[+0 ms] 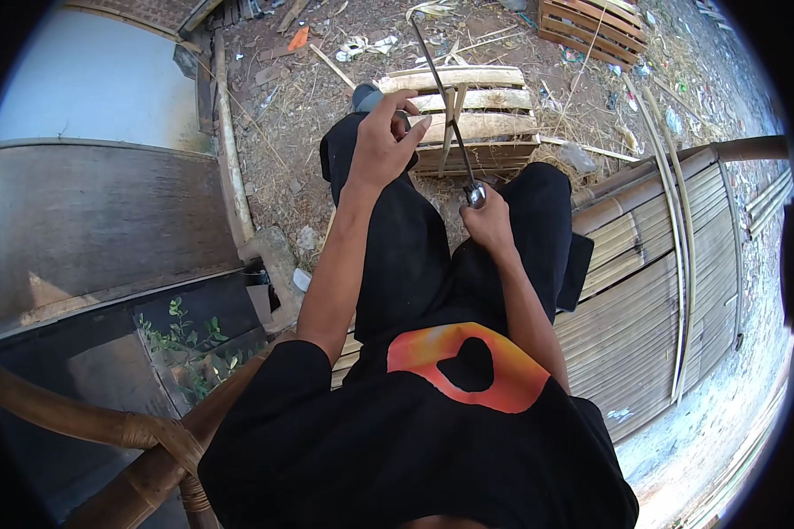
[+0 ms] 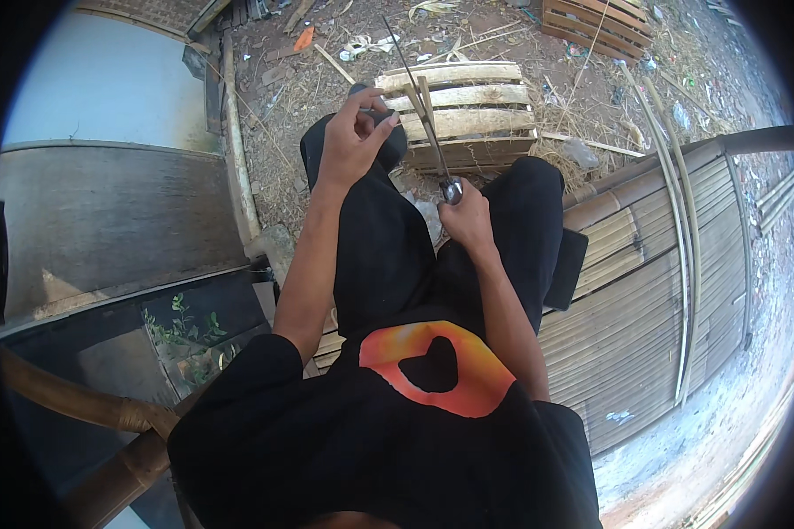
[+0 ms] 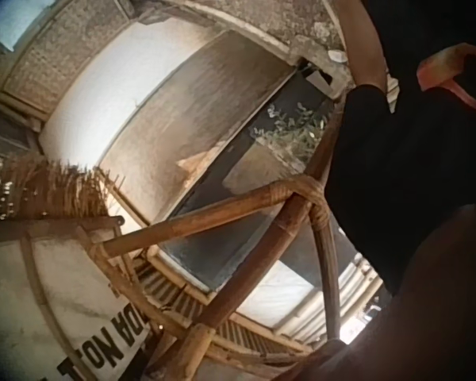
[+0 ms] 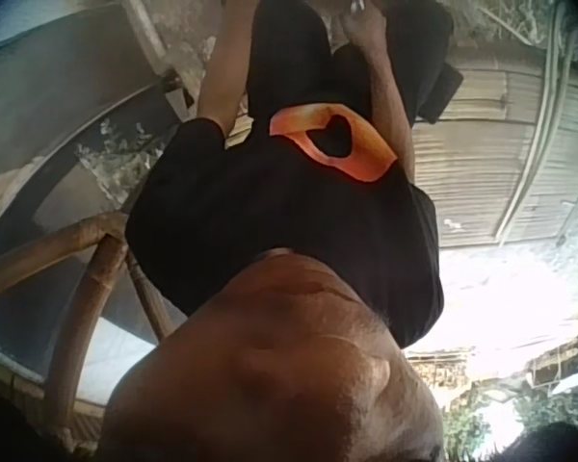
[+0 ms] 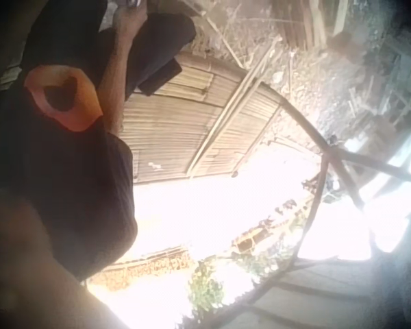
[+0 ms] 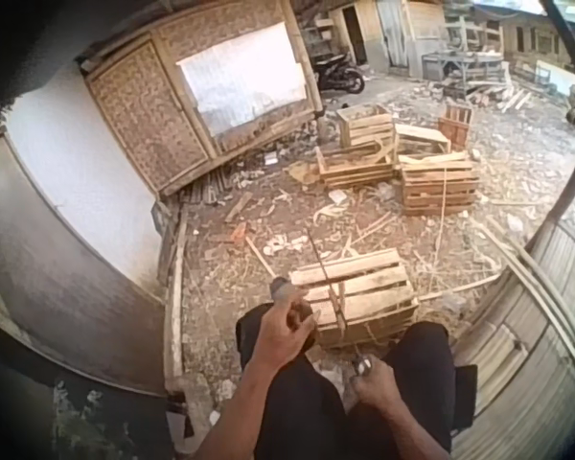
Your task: The person thins and smooths long strips of bamboo with a knife by pulling the strips against the blade over a wooden crate.
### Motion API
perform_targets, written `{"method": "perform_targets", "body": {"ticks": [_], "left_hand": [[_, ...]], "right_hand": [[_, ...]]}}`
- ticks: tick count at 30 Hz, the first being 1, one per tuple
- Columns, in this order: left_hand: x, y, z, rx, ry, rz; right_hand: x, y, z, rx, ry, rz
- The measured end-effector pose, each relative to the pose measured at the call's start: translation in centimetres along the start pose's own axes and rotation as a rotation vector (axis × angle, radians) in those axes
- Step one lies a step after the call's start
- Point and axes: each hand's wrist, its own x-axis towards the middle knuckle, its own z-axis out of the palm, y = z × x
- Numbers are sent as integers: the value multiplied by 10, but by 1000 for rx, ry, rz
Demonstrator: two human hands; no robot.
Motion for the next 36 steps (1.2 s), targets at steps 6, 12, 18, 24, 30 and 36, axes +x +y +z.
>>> {"method": "perform_targets", "body": {"ticks": [6, 12, 18, 24, 30, 36], "left_hand": [[11, -11, 0, 253, 133, -124], [31, -47, 4, 635, 202, -55], [71, -86, -56, 955, 213, -60], [94, -111, -203, 1217, 338, -292], [64, -139, -235, 1057, 263, -1], [67, 14, -48, -75, 71, 317]], "right_hand": [[-2, 6, -4, -128, -47, 22], [3, 24, -11, -7, 29, 69], [7, 36, -33, -84, 47, 80], [18, 48, -47, 136, 87, 220], [20, 38, -30, 43, 86, 69], [19, 19, -1, -36, 43, 76]]}}
